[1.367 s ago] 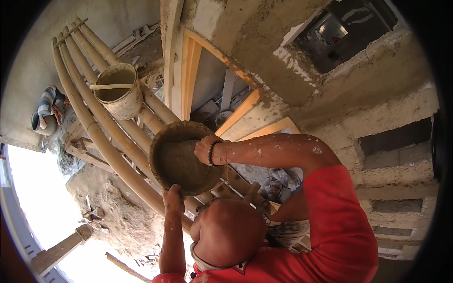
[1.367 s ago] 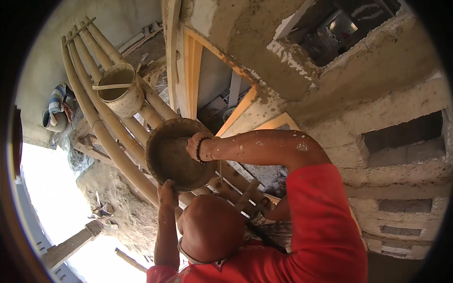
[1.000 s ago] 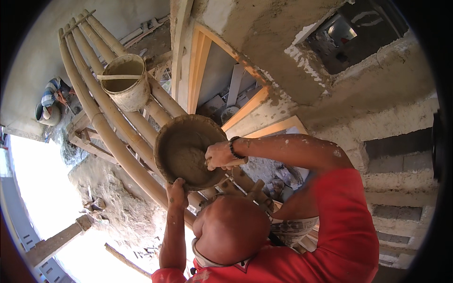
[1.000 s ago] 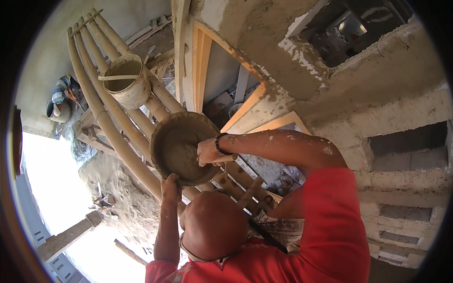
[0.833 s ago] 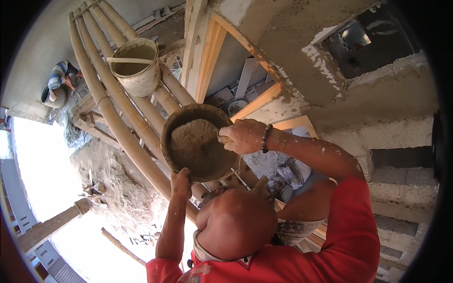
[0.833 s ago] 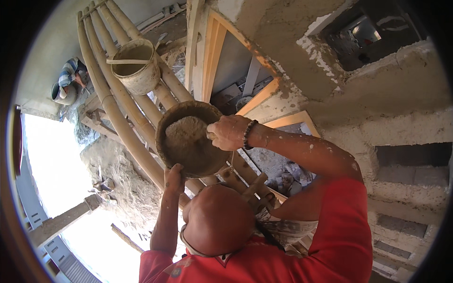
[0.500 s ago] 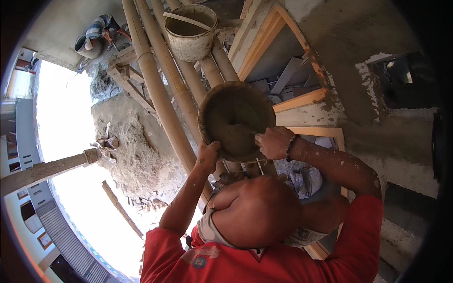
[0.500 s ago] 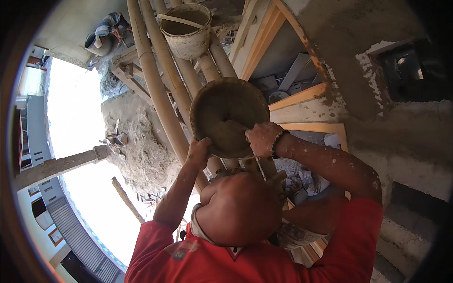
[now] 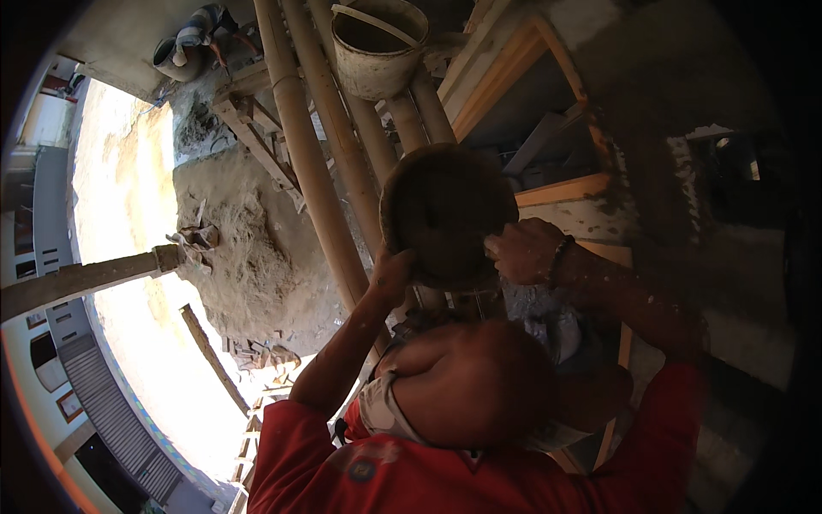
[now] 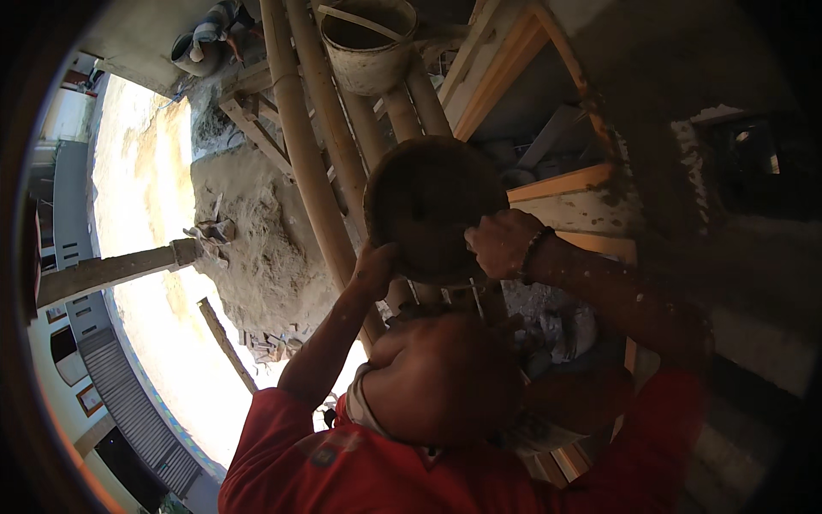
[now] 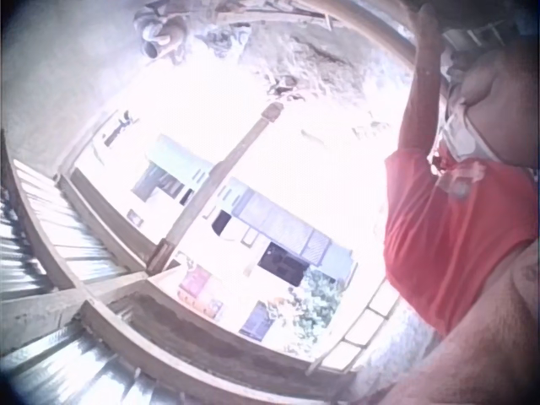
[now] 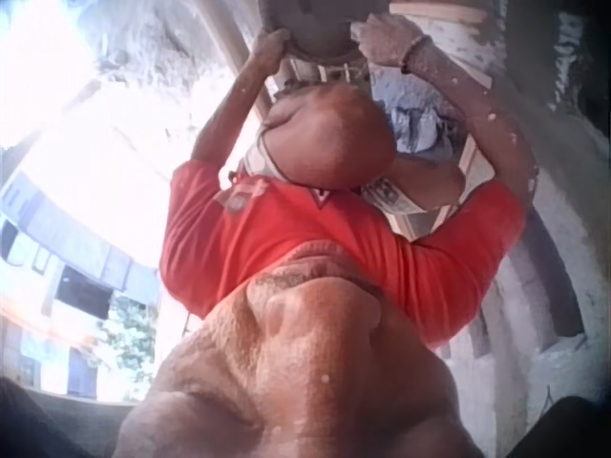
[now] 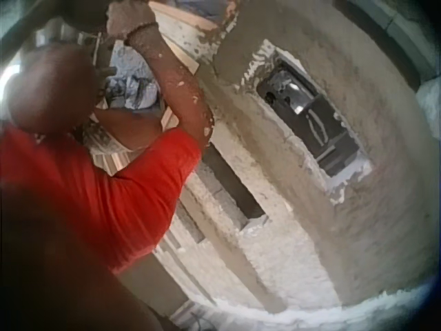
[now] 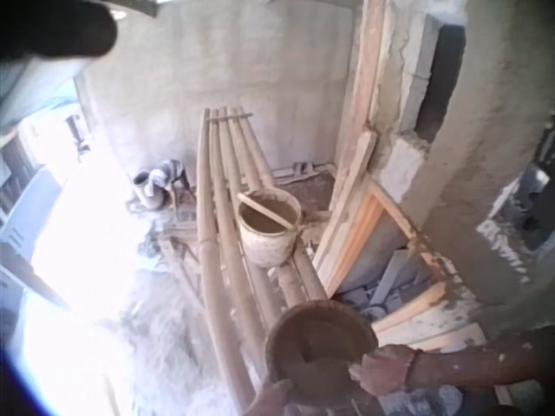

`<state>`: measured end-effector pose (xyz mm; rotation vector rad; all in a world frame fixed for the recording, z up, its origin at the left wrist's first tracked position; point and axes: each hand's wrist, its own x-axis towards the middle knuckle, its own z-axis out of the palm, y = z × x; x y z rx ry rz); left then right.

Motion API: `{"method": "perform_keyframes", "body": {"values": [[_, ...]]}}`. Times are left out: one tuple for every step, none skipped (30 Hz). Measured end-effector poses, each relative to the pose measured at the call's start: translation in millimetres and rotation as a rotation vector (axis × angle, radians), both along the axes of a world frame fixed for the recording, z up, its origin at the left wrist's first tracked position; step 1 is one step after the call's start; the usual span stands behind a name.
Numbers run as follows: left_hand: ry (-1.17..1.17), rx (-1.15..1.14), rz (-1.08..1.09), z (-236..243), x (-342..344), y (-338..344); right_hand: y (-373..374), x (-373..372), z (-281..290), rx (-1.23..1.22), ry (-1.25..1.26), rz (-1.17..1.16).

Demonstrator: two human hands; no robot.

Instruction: The person applies plaster to a wall using a trowel while holding a bucket of wet plaster.

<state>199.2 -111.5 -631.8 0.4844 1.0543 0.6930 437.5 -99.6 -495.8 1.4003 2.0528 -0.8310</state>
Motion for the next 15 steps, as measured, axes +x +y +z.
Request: {"method": "perform_keyframes", "body": {"values": [[0.039,0.003,-0.004,-1,-1,0,6,4,26,0.062,0.002,-0.053],[0.058,0.009,-0.039,-1,7,2,7,17,44,0.093,-0.01,-0.104],[0.079,0.014,-0.071,-1,14,3,4,30,48,0.239,-0.049,-0.137],[0.127,0.012,-0.048,-5,4,1,12,33,35,0.389,-0.036,-0.116],[0.121,0.014,-0.1,-8,12,4,9,49,27,0.459,-0.117,-0.085],[0.129,0.021,-0.128,-10,17,5,11,63,8,0.532,-0.182,-0.033],[0.14,0.021,-0.113,-12,15,4,17,61,0,0.6,-0.223,0.035],[0.152,0.021,-0.096,-13,14,3,16,55,-7,0.586,-0.261,0.058],[0.155,0.022,-0.091,-13,16,3,15,38,-7,0.571,-0.309,0.074],[0.124,0.021,-0.082,-13,18,2,12,27,-7,0.555,-0.358,0.089],[0.103,0.02,-0.069,-9,19,1,8,26,-21,0.449,-0.28,0.048],[0.08,0.019,-0.06,-6,20,0,0,26,-33,0.328,-0.22,-0.052],[0.142,0.091,-0.045,-12,22,-4,-7,24,-43,0.211,-0.157,-0.144],[0.2,0.165,-0.031,-21,29,-7,-13,22,-49,0.095,-0.099,-0.234],[0.257,0.238,-0.016,-30,32,-10,-19,21,-55,0.091,-0.042,-0.263]]}}
